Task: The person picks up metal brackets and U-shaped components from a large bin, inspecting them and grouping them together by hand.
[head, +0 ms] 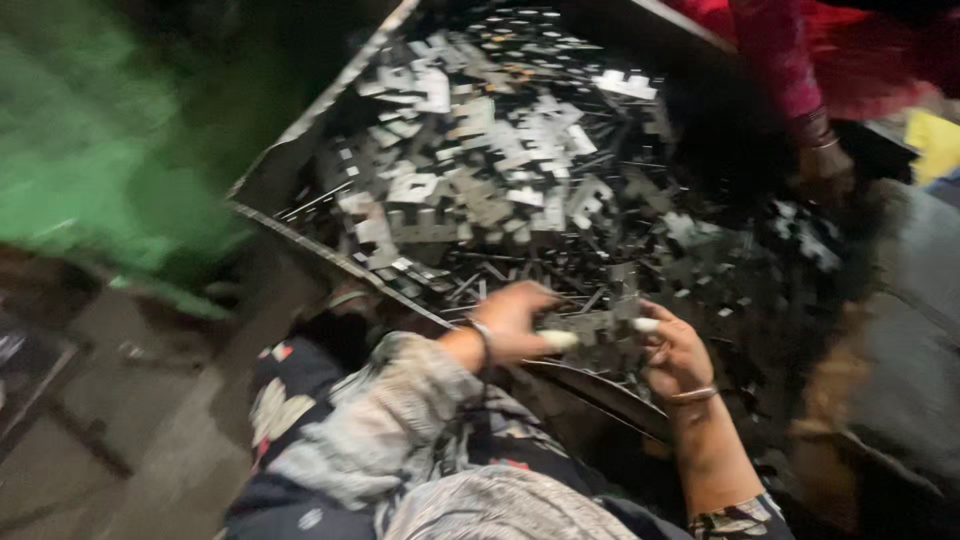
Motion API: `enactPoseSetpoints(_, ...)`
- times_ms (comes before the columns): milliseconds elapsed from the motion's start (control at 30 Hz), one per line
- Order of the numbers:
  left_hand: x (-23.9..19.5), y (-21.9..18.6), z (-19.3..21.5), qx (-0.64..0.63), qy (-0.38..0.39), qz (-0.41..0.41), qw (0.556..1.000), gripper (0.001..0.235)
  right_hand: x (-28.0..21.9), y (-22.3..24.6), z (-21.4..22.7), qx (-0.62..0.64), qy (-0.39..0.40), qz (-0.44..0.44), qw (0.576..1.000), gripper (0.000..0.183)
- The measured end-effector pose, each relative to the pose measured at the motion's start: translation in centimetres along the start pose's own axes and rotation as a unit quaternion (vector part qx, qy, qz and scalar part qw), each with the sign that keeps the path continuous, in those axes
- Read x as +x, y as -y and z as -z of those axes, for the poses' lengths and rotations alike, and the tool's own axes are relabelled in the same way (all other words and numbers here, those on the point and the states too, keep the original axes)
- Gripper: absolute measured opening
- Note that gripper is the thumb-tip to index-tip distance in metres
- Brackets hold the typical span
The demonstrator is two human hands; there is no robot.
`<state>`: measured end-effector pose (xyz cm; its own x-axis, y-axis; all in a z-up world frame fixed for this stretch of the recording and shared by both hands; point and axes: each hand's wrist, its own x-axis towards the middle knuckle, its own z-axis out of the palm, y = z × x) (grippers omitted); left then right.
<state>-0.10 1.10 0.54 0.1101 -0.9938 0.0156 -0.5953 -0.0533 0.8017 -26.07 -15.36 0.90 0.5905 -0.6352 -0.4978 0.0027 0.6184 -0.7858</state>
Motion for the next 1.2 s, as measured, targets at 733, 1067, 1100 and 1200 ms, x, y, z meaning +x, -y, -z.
enactPoseSetpoints(733,2.0,0.8,5.3,0.196,-0.221,-0.238,0.925,0.020,0.0,2.9,-0.5,-0.739,0.089,0.388,0.543,0.059)
enactPoseSetpoints(1067,3.2,-2.1,11.0,-0.706,-0.255,-0.059,0.658,0.044,3.2,-1.2,4.8,-0.688,0.146,0.381,0.601,0.052)
enactPoseSetpoints(1100,3.2,-2.0,11.8,-0.744,-0.236,-0.090,0.618,0.033,2.9,-1.2,5.3,-0.659,0.109,0.389,0.635,0.049)
enactPoseSetpoints(1200,3.2,-1.5,11.7,-0.749,-0.186,-0.048,0.635,0.031,1.5,-1.1,5.9,-0.604,-0.031,0.349,0.715,0.018)
